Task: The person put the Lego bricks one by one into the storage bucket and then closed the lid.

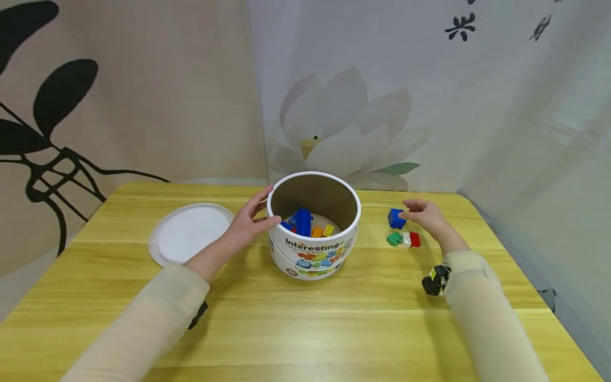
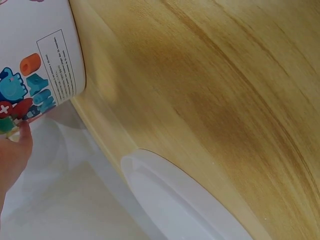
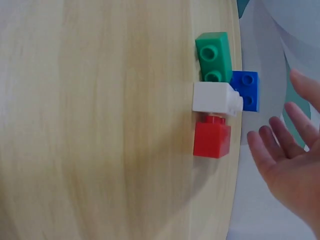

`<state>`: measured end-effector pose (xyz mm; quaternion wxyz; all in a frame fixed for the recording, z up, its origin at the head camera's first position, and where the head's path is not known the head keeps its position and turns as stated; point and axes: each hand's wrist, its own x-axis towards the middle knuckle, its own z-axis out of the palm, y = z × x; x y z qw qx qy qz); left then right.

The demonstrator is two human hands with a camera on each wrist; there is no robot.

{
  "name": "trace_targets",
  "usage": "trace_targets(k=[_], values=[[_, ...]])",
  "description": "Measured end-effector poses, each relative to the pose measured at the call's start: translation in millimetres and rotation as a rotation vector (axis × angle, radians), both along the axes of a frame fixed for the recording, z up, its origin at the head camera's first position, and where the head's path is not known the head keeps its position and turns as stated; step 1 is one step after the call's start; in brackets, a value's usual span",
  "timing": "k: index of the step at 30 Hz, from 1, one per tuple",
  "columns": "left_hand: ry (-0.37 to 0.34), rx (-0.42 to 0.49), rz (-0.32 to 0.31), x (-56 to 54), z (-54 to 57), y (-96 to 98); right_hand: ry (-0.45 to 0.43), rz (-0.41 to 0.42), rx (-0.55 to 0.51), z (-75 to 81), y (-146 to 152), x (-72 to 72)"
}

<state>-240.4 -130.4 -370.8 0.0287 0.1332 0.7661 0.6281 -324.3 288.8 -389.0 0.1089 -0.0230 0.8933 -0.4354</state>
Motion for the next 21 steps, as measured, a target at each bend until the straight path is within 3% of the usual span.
trace_targets(k=[12,21], values=[[0.000,0.011,0.003,0.3,-0.4,0.4,-0.069,0.018,0.080,-10.3,-5.1,-3.6],[0.005,0.020,-0.001,0.2,-1.7,-0.4,-0.047,0.002,0.099,-19.5,-7.6,-3.2]])
